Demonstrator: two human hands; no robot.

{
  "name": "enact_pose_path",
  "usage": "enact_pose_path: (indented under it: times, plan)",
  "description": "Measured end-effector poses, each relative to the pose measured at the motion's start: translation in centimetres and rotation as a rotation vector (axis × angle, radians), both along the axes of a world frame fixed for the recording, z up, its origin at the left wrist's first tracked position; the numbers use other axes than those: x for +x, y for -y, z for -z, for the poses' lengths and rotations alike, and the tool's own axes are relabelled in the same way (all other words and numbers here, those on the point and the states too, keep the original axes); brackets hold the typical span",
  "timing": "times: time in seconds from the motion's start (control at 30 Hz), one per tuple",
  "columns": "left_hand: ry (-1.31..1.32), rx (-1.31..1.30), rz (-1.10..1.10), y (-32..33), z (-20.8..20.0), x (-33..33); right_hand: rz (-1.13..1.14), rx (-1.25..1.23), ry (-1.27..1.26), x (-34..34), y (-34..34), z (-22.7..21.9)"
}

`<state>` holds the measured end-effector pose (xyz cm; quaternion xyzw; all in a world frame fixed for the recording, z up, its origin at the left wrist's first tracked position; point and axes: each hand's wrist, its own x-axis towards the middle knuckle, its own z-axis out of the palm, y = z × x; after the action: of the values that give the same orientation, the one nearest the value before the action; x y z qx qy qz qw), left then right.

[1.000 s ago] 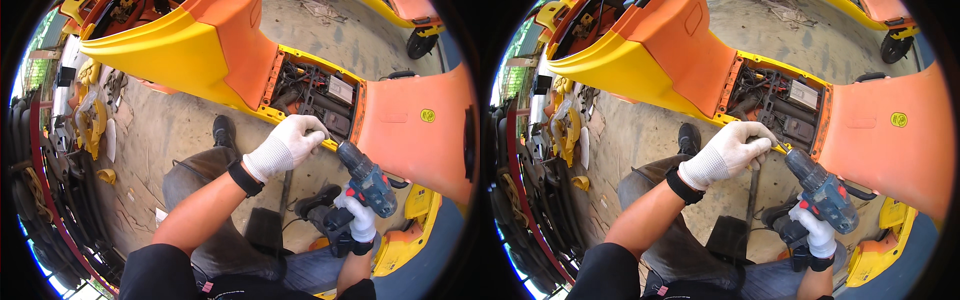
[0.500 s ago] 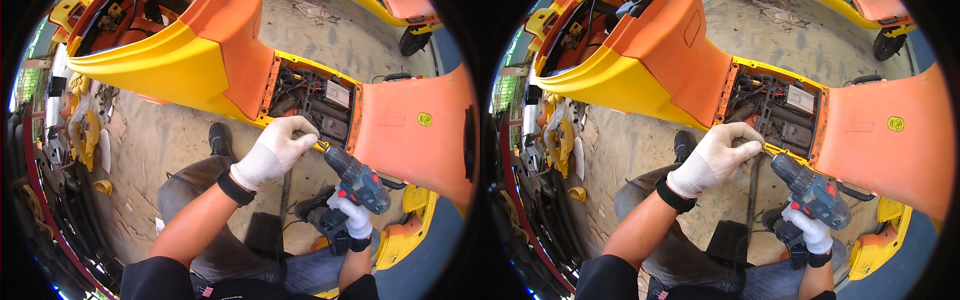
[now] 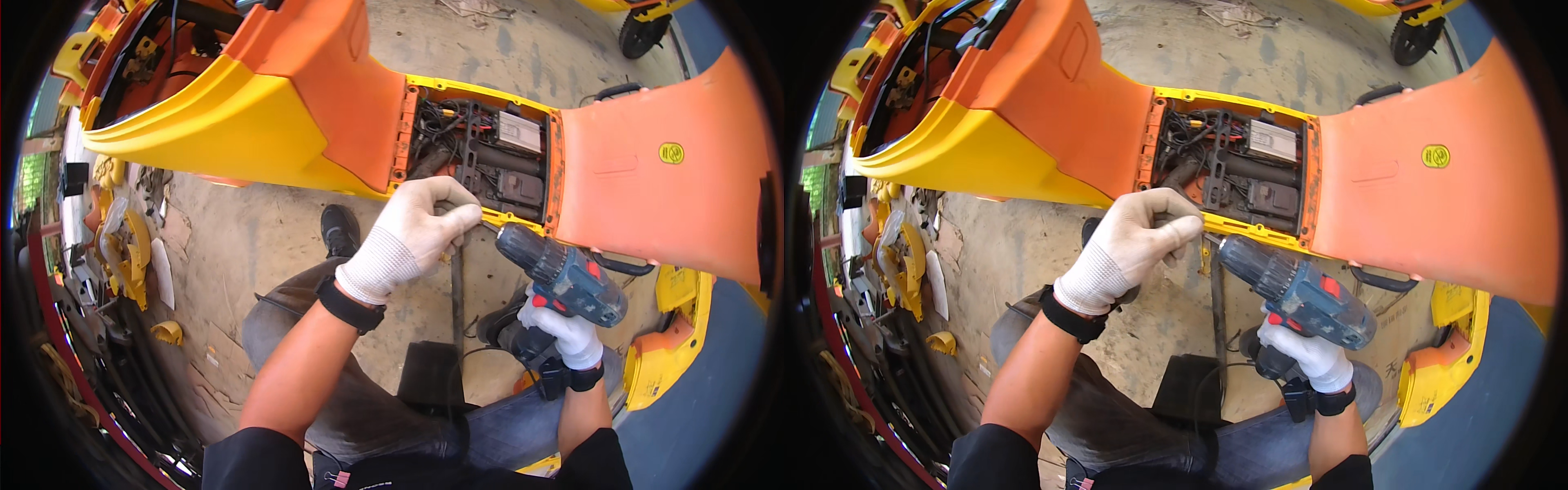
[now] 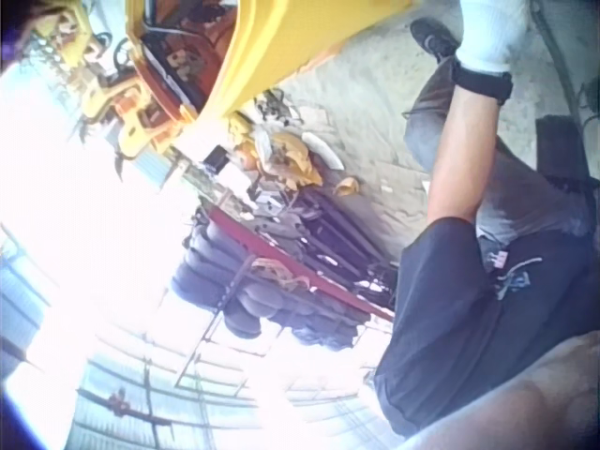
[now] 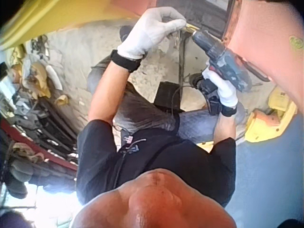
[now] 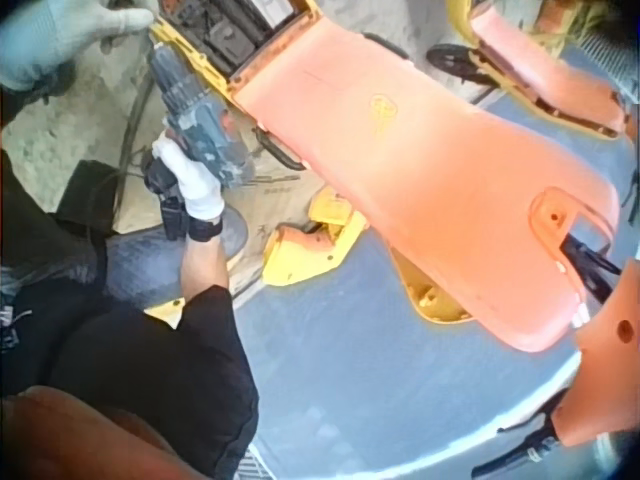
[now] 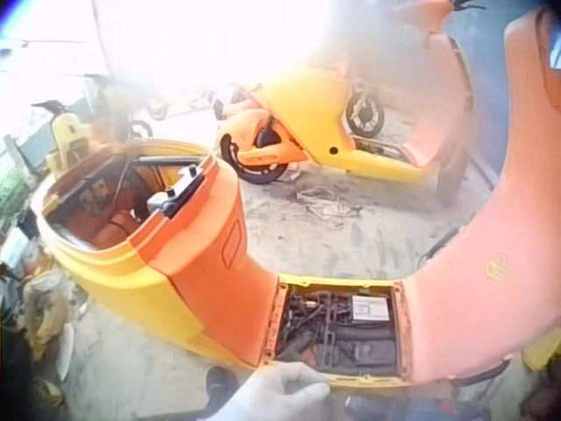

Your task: The person uses a cordless drill to fasten screws into the yellow and orange plastic body panels of a disassembled electric scooter. They work on securing the side panels and the rear section of the scooter frame, moving around the vehicle to access different screw holes.

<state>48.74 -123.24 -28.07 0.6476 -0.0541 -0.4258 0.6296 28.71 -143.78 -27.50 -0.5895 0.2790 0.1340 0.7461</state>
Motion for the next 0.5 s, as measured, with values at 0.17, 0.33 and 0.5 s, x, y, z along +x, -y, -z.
enact_pose_path:
  times: [0.17,0.33,0.5]
  plan:
    - [0.015,0.066,0.060,0.3,0.0,-0.2,-0.054,-0.095,0.008,-0.3,0.5,-0.1]
    - [-0.014,0.158,0.107,0.8,-0.4,-0.4,-0.106,-0.131,-0.031,-1.0,1.2,-0.1]
    - [0.025,0.202,0.162,1.3,-0.5,-0.6,-0.167,-0.388,-0.066,-2.8,2.1,1.0]
